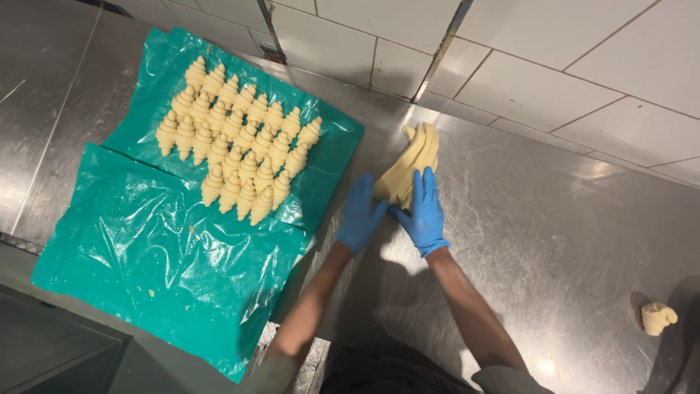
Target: The recorder is rolling triangular pieces of pastry dough into croissant shapes and placing them onto a tray.
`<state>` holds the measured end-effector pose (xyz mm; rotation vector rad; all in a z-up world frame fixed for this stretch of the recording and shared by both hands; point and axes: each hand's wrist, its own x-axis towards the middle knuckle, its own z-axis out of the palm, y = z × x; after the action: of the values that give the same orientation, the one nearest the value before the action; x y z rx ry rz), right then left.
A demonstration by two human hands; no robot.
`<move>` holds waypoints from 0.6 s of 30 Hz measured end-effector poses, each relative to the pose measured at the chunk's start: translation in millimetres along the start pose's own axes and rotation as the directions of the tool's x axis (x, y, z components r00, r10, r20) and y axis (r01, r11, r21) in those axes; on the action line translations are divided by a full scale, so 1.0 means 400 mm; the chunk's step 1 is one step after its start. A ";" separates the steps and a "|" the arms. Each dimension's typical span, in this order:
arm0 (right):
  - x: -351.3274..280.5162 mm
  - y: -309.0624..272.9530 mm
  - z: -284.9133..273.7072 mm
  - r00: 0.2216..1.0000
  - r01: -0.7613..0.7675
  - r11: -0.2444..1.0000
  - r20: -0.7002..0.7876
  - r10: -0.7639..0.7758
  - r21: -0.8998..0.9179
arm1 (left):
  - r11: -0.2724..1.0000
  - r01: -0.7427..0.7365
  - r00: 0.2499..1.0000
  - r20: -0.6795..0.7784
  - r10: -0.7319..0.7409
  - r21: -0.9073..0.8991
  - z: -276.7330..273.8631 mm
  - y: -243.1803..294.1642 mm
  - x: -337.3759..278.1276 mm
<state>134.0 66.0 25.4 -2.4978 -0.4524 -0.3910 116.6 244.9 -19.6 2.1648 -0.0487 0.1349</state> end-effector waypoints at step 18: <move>-0.074 0.030 0.076 0.923 -0.266 0.829 -0.117 0.366 0.492 | 0.960 0.179 0.983 0.068 -0.168 -0.215 0.146 -0.017 0.172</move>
<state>117.6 67.2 -15.6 -1.9814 -0.0268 -0.3522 190.2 201.6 -49.6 1.9394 0.0946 -0.0251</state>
